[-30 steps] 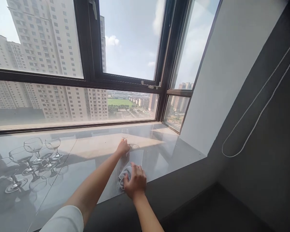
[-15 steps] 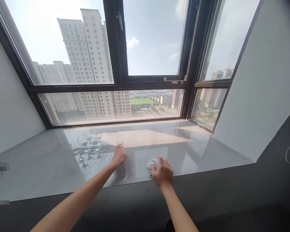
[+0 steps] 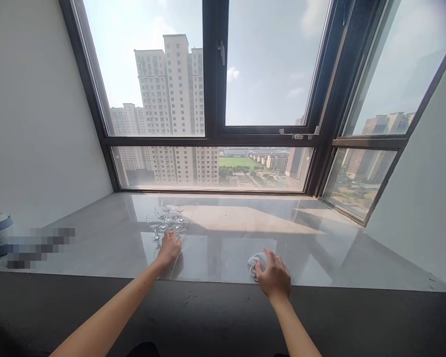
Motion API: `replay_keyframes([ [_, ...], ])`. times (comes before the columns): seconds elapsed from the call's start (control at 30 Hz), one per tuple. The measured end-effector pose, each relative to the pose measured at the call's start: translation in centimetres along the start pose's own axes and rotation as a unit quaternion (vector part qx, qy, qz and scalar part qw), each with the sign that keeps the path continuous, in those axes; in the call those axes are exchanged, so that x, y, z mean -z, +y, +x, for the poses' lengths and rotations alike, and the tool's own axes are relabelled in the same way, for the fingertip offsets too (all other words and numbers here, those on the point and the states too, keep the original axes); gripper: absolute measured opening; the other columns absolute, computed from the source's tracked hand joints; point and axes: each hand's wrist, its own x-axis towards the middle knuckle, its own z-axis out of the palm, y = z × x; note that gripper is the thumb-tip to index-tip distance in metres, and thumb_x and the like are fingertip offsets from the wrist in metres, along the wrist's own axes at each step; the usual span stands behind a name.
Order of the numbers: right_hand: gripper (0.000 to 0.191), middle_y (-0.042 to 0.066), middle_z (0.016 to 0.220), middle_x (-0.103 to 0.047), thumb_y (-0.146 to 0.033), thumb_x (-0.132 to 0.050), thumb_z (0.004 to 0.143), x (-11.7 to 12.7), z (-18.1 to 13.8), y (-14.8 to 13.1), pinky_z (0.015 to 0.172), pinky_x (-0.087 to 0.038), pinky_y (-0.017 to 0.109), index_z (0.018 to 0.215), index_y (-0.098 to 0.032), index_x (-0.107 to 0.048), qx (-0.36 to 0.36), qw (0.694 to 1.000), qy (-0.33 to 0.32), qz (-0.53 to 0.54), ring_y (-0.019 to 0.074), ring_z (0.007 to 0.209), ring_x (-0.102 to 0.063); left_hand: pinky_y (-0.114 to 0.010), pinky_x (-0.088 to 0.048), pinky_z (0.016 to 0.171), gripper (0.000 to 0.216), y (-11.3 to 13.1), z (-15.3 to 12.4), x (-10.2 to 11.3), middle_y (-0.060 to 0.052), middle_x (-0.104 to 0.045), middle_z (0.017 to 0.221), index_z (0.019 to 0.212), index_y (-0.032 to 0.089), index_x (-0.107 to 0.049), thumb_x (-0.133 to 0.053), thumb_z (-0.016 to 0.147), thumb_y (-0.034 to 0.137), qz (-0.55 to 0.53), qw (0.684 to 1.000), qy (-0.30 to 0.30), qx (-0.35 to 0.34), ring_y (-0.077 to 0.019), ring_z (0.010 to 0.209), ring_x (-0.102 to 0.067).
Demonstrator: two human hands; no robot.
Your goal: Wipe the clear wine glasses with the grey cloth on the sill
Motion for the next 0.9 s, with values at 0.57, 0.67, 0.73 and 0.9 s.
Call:
replay_keyframes([
  [0.57, 0.035, 0.010, 0.113, -0.063, -0.034, -0.045, 0.089, -0.5, -0.1, 0.4, 0.084, -0.041, 0.034, 0.120, -0.019, -0.052, 0.012, 1.000, -0.002, -0.004, 0.0238, 0.106, -0.055, -0.034, -0.044, 0.082, 0.026, -2.8, -1.2, 3.2, -0.011, -0.064, 0.113, 0.101, 0.019, -0.064, -0.049, 0.083, 0.031, 0.015, 0.998, 0.038, 0.039, -0.0275, 0.107, -0.057],
  [0.67, 0.035, 0.010, 0.112, -0.063, -0.033, -0.045, 0.089, -0.5, 0.0, 0.4, 0.085, -0.041, 0.035, 0.121, -0.019, -0.051, 0.012, 1.000, 0.000, -0.007, 0.0238, 0.105, -0.056, -0.033, -0.044, 0.076, 0.040, -2.1, -0.1, 3.2, -0.011, -0.067, 0.108, 0.115, 0.019, -0.060, -0.052, 0.083, 0.042, -0.003, 0.998, 0.022, 0.059, -0.0271, 0.101, -0.061],
  [0.73, 0.036, 0.009, 0.112, -0.063, -0.033, -0.045, 0.089, -0.5, 0.0, 0.3, 0.085, -0.041, 0.035, 0.121, -0.019, -0.051, 0.009, 1.000, 0.000, -0.010, 0.0240, 0.105, -0.056, -0.032, -0.043, 0.072, 0.044, -1.6, 0.7, 3.0, -0.010, -0.069, 0.103, 0.117, 0.021, -0.059, -0.052, 0.083, 0.047, -0.027, 0.997, 0.011, 0.077, -0.0268, 0.097, -0.062],
  [0.9, 0.035, 0.009, 0.111, -0.063, -0.032, -0.045, 0.089, -0.3, 0.0, 0.1, 0.084, -0.041, 0.034, 0.121, -0.018, -0.052, 0.009, 1.000, 0.004, -0.012, 0.0236, 0.105, -0.056, -0.029, -0.041, 0.066, 0.027, -0.6, 1.9, 2.3, -0.006, -0.070, 0.087, 0.093, 0.023, -0.065, -0.049, 0.086, 0.043, -0.072, 0.994, 0.008, 0.083, -0.0232, 0.084, -0.064],
])
